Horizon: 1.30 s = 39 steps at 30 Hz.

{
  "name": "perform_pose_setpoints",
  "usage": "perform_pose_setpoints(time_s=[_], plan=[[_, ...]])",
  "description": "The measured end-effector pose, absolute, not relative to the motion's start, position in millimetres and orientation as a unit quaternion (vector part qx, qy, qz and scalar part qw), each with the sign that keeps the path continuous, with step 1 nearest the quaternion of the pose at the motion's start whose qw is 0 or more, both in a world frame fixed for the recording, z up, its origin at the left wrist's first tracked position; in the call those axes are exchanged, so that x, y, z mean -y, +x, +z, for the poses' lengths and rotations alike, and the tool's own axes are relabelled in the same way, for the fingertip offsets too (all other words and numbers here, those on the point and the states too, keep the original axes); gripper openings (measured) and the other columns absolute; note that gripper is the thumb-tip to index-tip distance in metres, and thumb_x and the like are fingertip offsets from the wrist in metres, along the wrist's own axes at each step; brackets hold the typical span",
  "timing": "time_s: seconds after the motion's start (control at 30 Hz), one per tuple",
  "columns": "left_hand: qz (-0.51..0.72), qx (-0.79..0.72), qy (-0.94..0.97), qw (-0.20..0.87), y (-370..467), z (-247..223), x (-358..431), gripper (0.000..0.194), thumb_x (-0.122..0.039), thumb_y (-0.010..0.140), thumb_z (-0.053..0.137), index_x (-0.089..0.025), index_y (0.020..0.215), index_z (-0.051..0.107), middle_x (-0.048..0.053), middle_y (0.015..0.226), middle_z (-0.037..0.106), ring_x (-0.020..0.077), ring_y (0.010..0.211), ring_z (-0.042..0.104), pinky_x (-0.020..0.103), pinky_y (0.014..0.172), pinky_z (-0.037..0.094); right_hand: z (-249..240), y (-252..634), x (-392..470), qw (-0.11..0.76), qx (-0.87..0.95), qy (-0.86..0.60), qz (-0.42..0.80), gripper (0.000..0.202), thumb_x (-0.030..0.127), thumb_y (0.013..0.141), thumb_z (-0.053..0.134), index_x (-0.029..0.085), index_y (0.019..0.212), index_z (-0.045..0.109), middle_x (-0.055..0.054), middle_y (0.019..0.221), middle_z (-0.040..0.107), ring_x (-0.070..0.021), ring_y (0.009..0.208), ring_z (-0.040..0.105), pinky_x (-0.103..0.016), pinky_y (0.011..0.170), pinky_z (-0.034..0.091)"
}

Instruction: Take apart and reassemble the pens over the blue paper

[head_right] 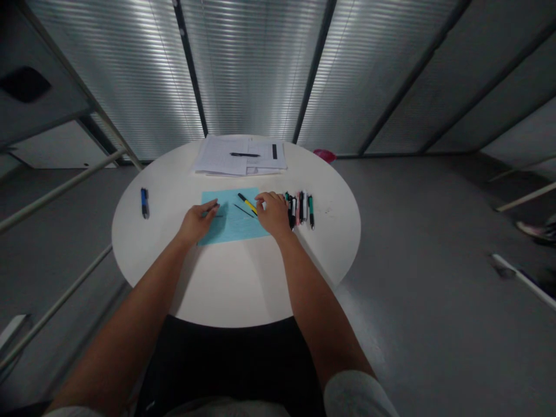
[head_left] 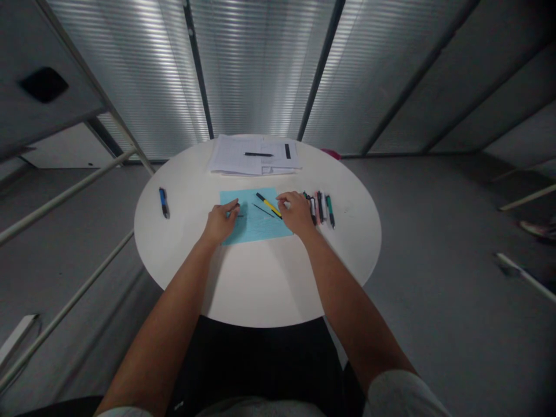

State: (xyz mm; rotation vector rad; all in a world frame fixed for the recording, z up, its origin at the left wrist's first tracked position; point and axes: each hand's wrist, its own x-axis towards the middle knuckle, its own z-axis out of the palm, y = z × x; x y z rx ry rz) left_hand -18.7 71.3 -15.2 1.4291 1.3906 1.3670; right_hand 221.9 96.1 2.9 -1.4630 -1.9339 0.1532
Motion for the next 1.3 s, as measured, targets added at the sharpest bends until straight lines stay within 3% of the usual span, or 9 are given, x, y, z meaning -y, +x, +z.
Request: perform_pose_setpoints(time_s=[0.2,0.37,0.5,0.6,0.7,0.97,1.17,1.3], plan=[[0.501,-0.549,0.583,0.329,-22.6,-18.9,-75.8,0.03,-0.018,0.068,0.073,-0.024,0.097,0.076,0.01,0.103,0.074,0.0296,0.11,0.062,0.048,0.108,0.036,-1.2,226.6,-101.8,0.354,0.735,-0.575,0.064,0.02,0.017,0.082,0.053,0.023,0.091,0.07,-0.005,0.096,0.07,-0.0238,0.096,0.058,-0.039,0.09,0.039],[0.538,-0.54,0.52,0.385,-21.4,-12.7,-73.9,0.029,-0.014,0.064,0.075,-0.022,0.092,0.076,0.011,0.102,0.073,0.0304,0.112,0.062,0.044,0.101,0.044,-4.8,229.3,-104.1,0.358,0.738,-0.569,0.06,0.02,0.017,0.081,0.053,0.022,0.09,0.069,-0.006,0.095,0.07,-0.0241,0.095,0.059,-0.04,0.09,0.04],[0.598,-0.505,0.446,0.434,-25.7,-5.3,-74.4,0.026,-0.026,0.07,0.074,-0.022,0.096,0.073,0.011,0.11,0.071,0.0263,0.113,0.062,0.038,0.092,0.05,-7.1,233.3,-107.5,0.386,0.732,-0.557,0.064,0.021,0.015,0.081,0.05,0.02,0.091,0.068,-0.007,0.094,0.069,-0.023,0.091,0.06,-0.039,0.09,0.042],[0.655,-0.451,0.344,0.5,-33.9,-2.1,-76.3,0.032,-0.04,0.078,0.064,-0.022,0.104,0.069,0.013,0.116,0.067,0.0245,0.111,0.062,0.038,0.089,0.052,-7.8,233.8,-108.4,0.415,0.721,-0.55,0.07,0.024,0.015,0.083,0.046,0.018,0.096,0.066,-0.008,0.092,0.068,-0.0214,0.085,0.061,-0.037,0.087,0.045],[0.669,-0.424,0.275,0.544,-43.2,-3.5,-78.3,0.035,-0.044,0.081,0.054,-0.02,0.103,0.066,0.016,0.116,0.065,0.0262,0.107,0.063,0.04,0.088,0.054,-8.6,232.6,-108.3,0.42,0.711,-0.559,0.072,0.025,0.014,0.082,0.045,0.017,0.097,0.065,-0.009,0.091,0.068,-0.0217,0.084,0.061,-0.036,0.085,0.046],[0.703,-0.362,0.141,0.596,-45.8,0.5,-75.6,0.035,-0.038,0.085,0.046,-0.015,0.106,0.062,0.019,0.119,0.064,0.0258,0.103,0.065,0.037,0.084,0.056,-8.8,227.6,-106.6,0.339,0.727,-0.594,0.066,0.027,0.014,0.085,0.045,0.018,0.101,0.067,-0.009,0.098,0.069,-0.0221,0.092,0.061,-0.036,0.088,0.043],[0.707,-0.359,0.104,0.601,-41.8,8.3,-73.1,0.035,-0.034,0.085,0.046,-0.013,0.106,0.063,0.019,0.115,0.065,0.0252,0.098,0.066,0.034,0.079,0.056,-1.1,217.4,-94.5,0.215,0.75,-0.625,0.031,0.024,0.036,0.09,0.054,0.022,0.102,0.07,-0.009,0.101,0.069,-0.0282,0.102,0.055,-0.04,0.086,0.038],[0.704,-0.365,0.127,0.596,-41.9,4.7,-75.1,0.033,-0.032,0.083,0.049,-0.013,0.105,0.065,0.017,0.108,0.067,0.0232,0.091,0.067,0.032,0.075,0.056,1.1,213.7,-91.8,0.186,0.759,-0.624,0.016,0.023,0.035,0.091,0.053,0.021,0.096,0.071,-0.012,0.102,0.066,-0.0288,0.103,0.054,-0.041,0.086,0.037]])
